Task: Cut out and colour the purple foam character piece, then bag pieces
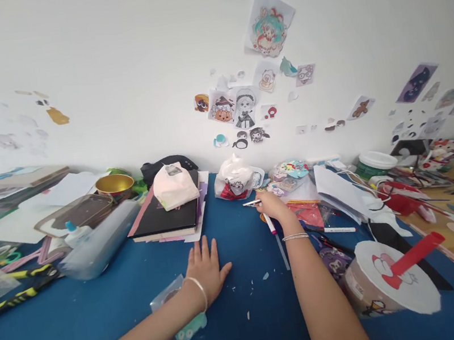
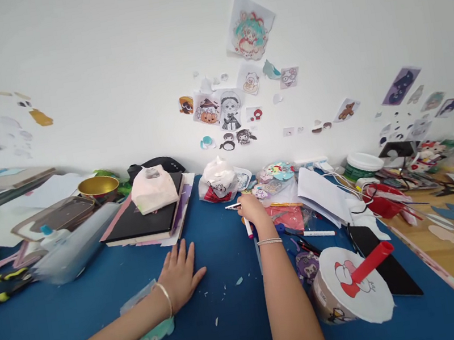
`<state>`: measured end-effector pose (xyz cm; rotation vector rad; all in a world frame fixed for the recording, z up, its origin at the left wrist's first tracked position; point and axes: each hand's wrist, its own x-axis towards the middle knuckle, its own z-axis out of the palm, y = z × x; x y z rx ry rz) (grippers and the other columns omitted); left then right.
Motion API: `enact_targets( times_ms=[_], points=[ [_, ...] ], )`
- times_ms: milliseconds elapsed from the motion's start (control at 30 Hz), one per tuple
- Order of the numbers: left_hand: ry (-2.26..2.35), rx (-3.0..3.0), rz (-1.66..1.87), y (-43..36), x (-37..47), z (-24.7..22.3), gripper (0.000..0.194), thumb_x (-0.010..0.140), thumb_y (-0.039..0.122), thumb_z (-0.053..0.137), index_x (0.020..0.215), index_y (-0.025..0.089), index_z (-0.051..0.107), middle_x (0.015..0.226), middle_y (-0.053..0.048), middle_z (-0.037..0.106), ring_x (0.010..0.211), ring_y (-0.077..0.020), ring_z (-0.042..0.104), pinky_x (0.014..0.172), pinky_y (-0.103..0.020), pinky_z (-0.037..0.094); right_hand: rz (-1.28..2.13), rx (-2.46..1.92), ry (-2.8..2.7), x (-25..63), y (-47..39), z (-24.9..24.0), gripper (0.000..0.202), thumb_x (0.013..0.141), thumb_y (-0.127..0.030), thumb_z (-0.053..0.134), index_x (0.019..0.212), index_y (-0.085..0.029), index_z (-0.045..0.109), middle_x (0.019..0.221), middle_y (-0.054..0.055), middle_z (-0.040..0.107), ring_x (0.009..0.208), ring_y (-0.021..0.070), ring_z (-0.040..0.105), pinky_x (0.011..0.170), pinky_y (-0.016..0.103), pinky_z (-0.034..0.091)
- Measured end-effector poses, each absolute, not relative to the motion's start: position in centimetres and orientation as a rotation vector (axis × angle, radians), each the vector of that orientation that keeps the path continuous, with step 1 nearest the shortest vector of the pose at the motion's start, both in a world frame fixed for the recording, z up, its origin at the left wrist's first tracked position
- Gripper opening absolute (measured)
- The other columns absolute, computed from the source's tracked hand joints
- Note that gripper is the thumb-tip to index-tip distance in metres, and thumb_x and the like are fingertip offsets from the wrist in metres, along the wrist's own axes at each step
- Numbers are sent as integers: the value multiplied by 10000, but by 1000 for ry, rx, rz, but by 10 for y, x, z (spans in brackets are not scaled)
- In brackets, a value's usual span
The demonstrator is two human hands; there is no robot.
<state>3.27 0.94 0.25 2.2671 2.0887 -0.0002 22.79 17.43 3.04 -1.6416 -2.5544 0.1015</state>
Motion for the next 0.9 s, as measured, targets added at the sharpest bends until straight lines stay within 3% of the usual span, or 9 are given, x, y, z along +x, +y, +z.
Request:
enact_targets(
  times_ms=[100, 200, 300, 433, 533, 667, 800, 900],
  points=[
    [1942, 2331, -1, -6, 49, -7, 682, 858, 472, 410, 1383, 53, 290, 1452, -254, 182, 1341, -414, 114, 1049, -581, 212, 89, -1660, -2552, 226, 174, 29, 236, 888, -308, 547, 1057, -147, 580, 1075, 63, 602, 947, 189, 597, 818, 392, 498],
    [1655, 2461, 28, -36, 69, -15, 678, 846, 547, 384, 1411, 202, 234, 1488, -102, 181, 1374, -274, 137, 1096, -452, 224, 76, -1669, -2549, 225, 173, 29, 237, 889, -309, 546, 1059, -148, 579, 1076, 63, 602, 946, 189, 597, 817, 392, 498],
    [1729, 2430, 103, -55, 73, -15, 645, 883, 478, 346, 1415, 138, 213, 1481, -155, 151, 1366, -302, 139, 1083, -482, 247, 73, -1664, -2547, 225, 172, 29, 234, 890, -308, 544, 1056, -147, 580, 1072, 62, 603, 945, 188, 597, 817, 393, 497],
    [2174, 2174, 24, -56, 78, -6, 663, 831, 402, 503, 1361, 44, 328, 1436, -250, 203, 1337, -384, 124, 1076, -548, 224, 82, -1662, -2544, 225, 172, 28, 236, 888, -311, 546, 1057, -149, 580, 1082, 63, 599, 955, 191, 593, 823, 396, 494],
    [1968, 2176, 123, -52, 91, -3, 743, 812, 486, 509, 1380, 61, 290, 1448, -235, 174, 1337, -379, 98, 1075, -548, 226, 85, -1662, -2548, 224, 172, 28, 241, 887, -311, 548, 1060, -147, 578, 1077, 63, 600, 950, 191, 595, 819, 396, 495],
    [1720, 2170, 372, -52, 94, -10, 729, 882, 489, 357, 1411, 23, 171, 1468, -225, 130, 1358, -336, 81, 1073, -536, 240, 75, -1645, -2555, 226, 170, 29, 243, 888, -310, 547, 1063, -145, 577, 1084, 64, 599, 959, 194, 593, 827, 402, 493],
    [1909, 2046, 517, -52, 88, -20, 785, 852, 530, 400, 1364, -52, 277, 1441, -299, 156, 1348, -395, 70, 1070, -606, 160, 70, -1666, -2538, 224, 166, 31, 240, 888, -309, 545, 1068, -151, 576, 1098, 65, 593, 965, 193, 590, 828, 399, 492],
    [1552, 2062, 545, -49, 92, -16, 812, 847, 563, 376, 1401, -6, 205, 1478, -234, 111, 1372, -334, 31, 1099, -567, 101, 81, -1698, -2512, 220, 160, 32, 233, 887, -306, 548, 1065, -159, 579, 1118, 67, 586, 991, 199, 579, 847, 404, 481]
  ],
)
